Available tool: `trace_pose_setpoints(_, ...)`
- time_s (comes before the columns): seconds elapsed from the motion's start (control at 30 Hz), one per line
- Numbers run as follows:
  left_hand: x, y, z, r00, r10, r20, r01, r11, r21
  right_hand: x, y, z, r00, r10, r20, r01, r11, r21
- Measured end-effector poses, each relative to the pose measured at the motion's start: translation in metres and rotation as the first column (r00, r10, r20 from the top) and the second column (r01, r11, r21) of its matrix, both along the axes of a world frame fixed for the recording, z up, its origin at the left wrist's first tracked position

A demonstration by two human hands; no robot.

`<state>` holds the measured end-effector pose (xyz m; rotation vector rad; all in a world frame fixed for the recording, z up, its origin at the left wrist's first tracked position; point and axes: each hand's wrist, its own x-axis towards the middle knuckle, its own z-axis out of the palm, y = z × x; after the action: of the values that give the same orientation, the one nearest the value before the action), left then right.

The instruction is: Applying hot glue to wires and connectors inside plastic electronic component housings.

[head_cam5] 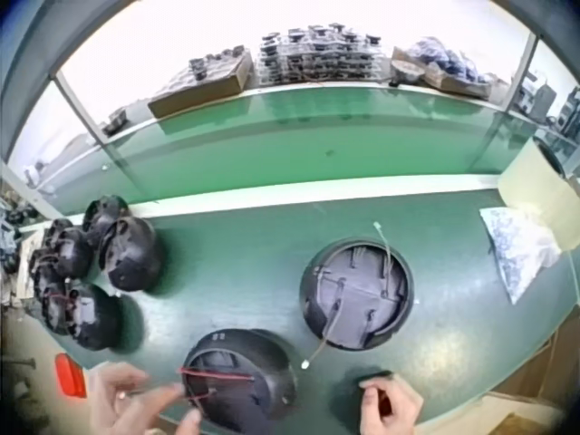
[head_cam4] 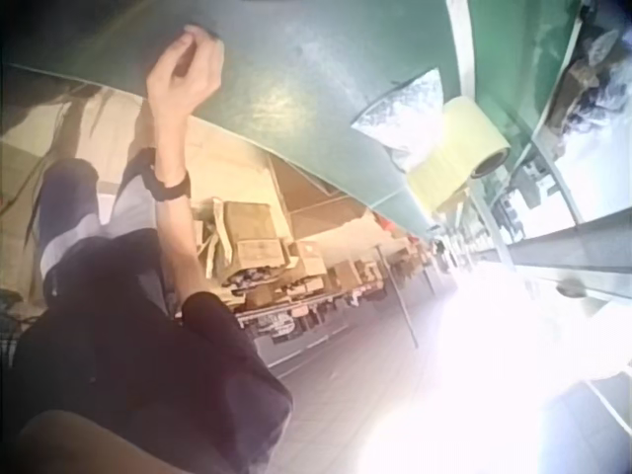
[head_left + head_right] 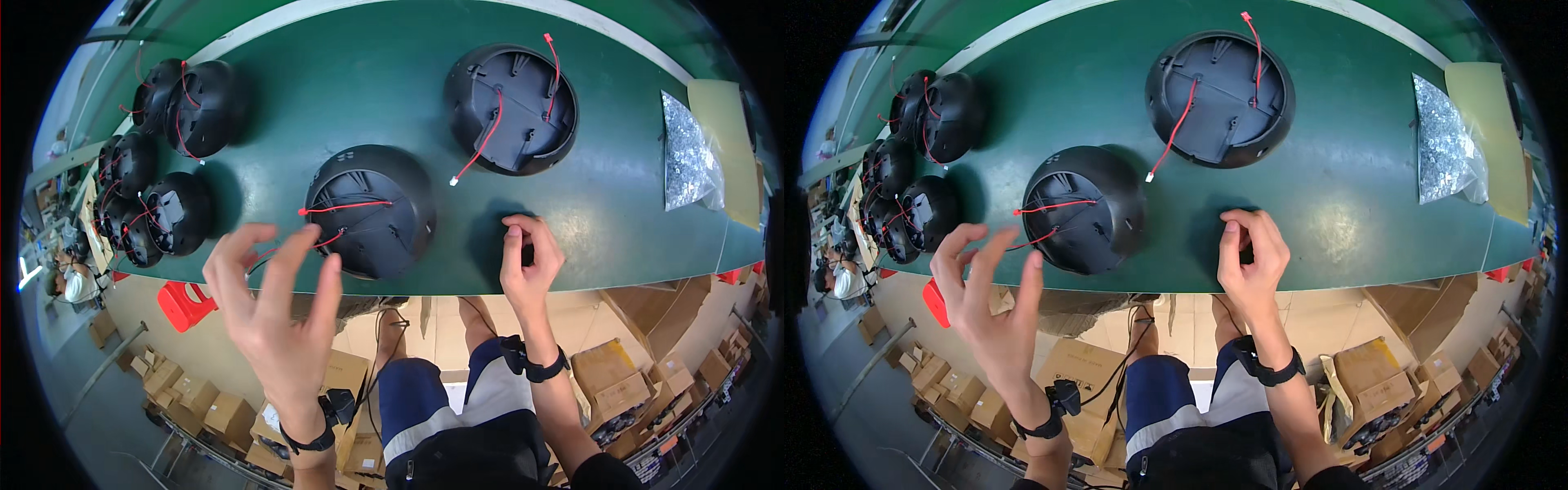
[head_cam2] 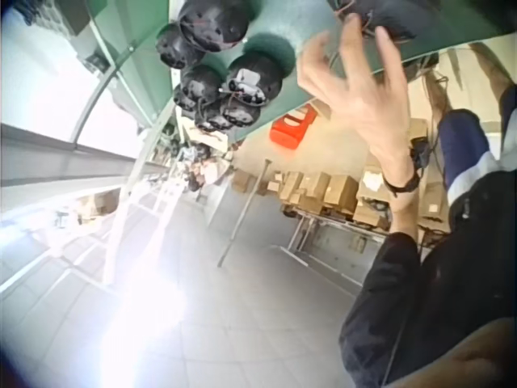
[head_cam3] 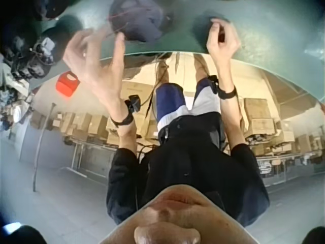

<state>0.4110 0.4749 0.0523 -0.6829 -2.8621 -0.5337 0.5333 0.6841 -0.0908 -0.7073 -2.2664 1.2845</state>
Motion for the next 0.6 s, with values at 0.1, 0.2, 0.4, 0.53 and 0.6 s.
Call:
trace_pose_setpoints(0.1, -0.002, 0.015, 0.003, 0.984, -0.151, 0.099, 0.164, 0.978, -0.133, 0.000, 0.001, 0.001, 1.000, 0.007, 0.005, -0.007, 1.000, -0.012)
trace_pose_setpoints(0.2, -0.004, 0.023, -0.002, 0.970, -0.143, 0.198, 0.179, 0.967, -0.179, 0.001, 0.002, 0.002, 1.000, 0.020, -0.016, -0.020, 1.000, -0.020)
trace_pose_setpoints(0.4, -0.001, 0.030, 0.002, 0.950, -0.215, 0.226, 0.252, 0.956, -0.149, 0.002, 0.003, -0.001, 0.999, 0.031, -0.034, -0.032, 0.998, -0.045)
trace_pose_setpoints(0.53, 0.060, -0.010, 0.022, 0.779, -0.348, 0.522, 0.380, 0.924, 0.049, 0.007, 0.009, -0.002, 0.997, 0.074, -0.023, -0.076, 0.992, -0.105)
trace_pose_setpoints(0.6, 0.104, -0.062, -0.016, 0.625, -0.202, 0.754, 0.314, 0.949, -0.006, 0.010, 0.017, -0.001, 0.996, 0.082, -0.037, -0.088, 0.964, -0.252)
